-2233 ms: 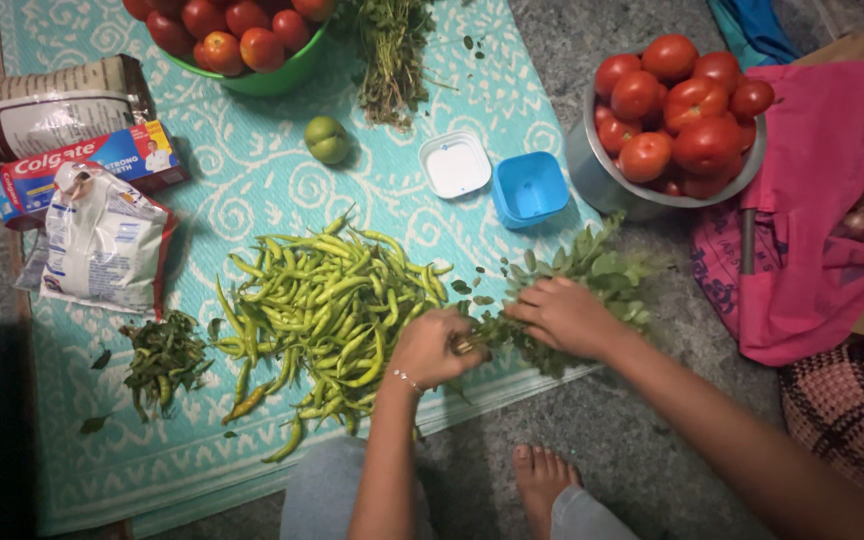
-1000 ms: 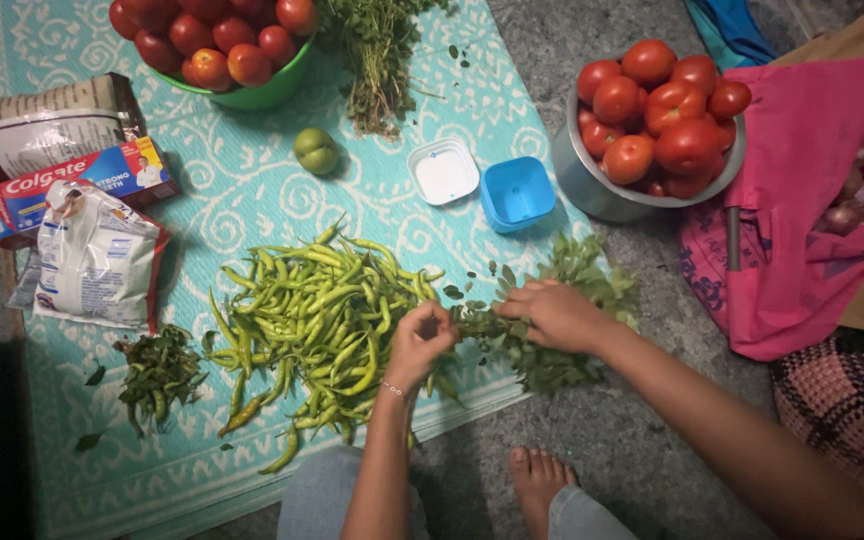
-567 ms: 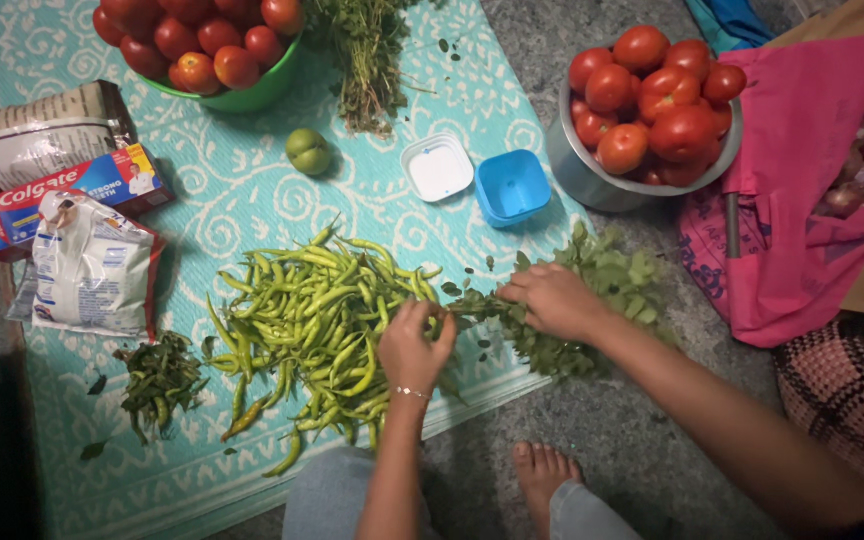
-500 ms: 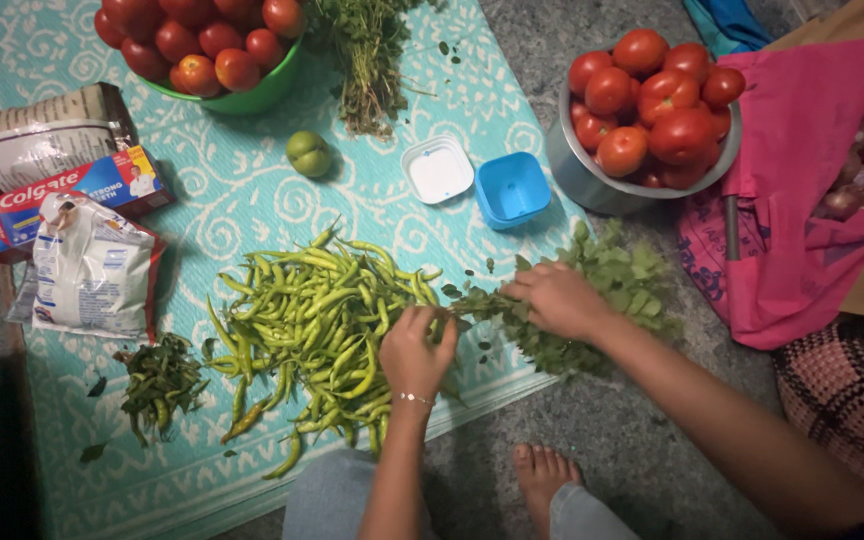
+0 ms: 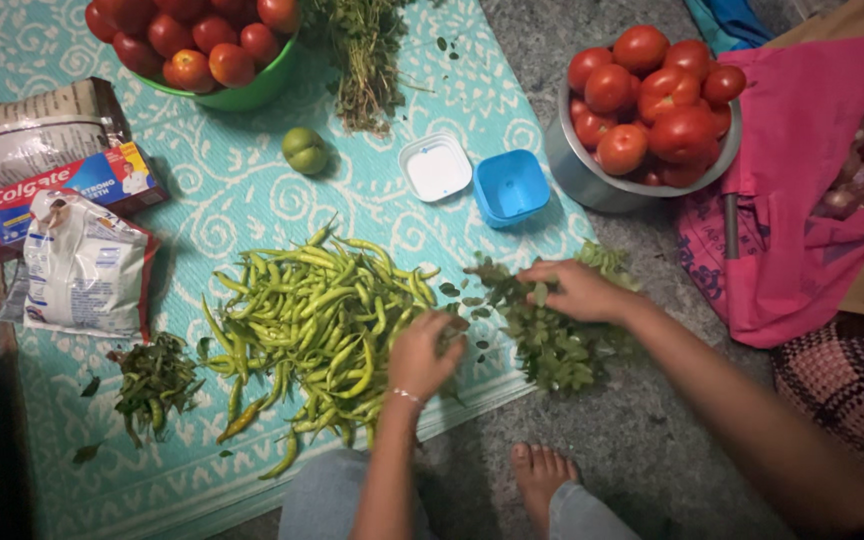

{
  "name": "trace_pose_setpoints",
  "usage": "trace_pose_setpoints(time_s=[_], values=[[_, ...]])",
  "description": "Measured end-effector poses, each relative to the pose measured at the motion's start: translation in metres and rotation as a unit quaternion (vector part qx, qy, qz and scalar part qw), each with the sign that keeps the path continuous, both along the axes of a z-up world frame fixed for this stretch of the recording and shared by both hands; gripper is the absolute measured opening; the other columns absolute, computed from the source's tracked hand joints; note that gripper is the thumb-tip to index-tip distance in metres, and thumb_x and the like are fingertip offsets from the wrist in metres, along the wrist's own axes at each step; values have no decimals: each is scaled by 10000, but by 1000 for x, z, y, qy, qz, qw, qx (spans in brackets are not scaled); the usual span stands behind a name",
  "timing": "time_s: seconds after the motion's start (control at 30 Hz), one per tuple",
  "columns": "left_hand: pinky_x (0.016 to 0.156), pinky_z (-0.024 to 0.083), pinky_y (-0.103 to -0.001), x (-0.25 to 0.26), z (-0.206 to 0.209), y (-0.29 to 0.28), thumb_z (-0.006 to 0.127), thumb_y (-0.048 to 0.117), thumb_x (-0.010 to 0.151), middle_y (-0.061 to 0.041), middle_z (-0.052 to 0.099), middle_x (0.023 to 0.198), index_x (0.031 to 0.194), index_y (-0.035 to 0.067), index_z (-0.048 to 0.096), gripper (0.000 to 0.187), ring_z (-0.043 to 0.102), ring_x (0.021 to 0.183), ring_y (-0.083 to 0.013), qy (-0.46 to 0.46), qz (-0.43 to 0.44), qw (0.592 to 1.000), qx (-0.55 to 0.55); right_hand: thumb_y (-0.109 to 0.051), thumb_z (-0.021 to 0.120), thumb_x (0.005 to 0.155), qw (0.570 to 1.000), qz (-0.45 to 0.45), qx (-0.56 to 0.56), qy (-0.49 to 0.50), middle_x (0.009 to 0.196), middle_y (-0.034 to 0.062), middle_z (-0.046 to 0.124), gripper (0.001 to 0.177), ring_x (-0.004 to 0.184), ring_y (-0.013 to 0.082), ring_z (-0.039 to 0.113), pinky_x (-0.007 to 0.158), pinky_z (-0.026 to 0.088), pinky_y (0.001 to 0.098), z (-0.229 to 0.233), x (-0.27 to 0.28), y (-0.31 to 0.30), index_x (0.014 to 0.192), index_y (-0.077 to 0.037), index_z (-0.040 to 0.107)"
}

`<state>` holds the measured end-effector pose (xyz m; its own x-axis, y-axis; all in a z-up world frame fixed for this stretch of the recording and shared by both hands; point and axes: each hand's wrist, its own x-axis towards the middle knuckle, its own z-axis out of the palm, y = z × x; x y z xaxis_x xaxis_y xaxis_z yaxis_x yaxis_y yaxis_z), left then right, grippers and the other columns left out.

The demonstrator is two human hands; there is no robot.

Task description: The person sits on a patterned mat and picks leaves from green leafy stems by hand, placing them into a small blue container and a metal plate. The person also moves a metal plate aside to access the leaves.

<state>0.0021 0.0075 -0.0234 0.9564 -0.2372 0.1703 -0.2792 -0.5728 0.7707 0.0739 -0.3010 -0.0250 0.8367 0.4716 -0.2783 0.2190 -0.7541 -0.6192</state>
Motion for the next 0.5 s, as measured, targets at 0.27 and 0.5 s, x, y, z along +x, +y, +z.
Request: trace_pose_setpoints(time_s=[0.27,0.5], values=[[892,586,-440,-11,-29,-54,699,193,891,-128,592,1383,897,55,672,141,617,1273,-302,112,-34,932,-344,-322,728,894,999,-16,38,-11,1203,119,727,461,1105,256,707,943,530,368,-7,0,-3,1269,-59,679],[901,553,-460,-7,-16,-39,606,203,903,-133,546,1467,1352,97,577,462,643,1180,-297,341,16,638,-690,-306,718,886,1000,-2,-5,-4,1219,124,717,459,1112,292,701,953,532,378,3,-2,7,1287,-88,671]])
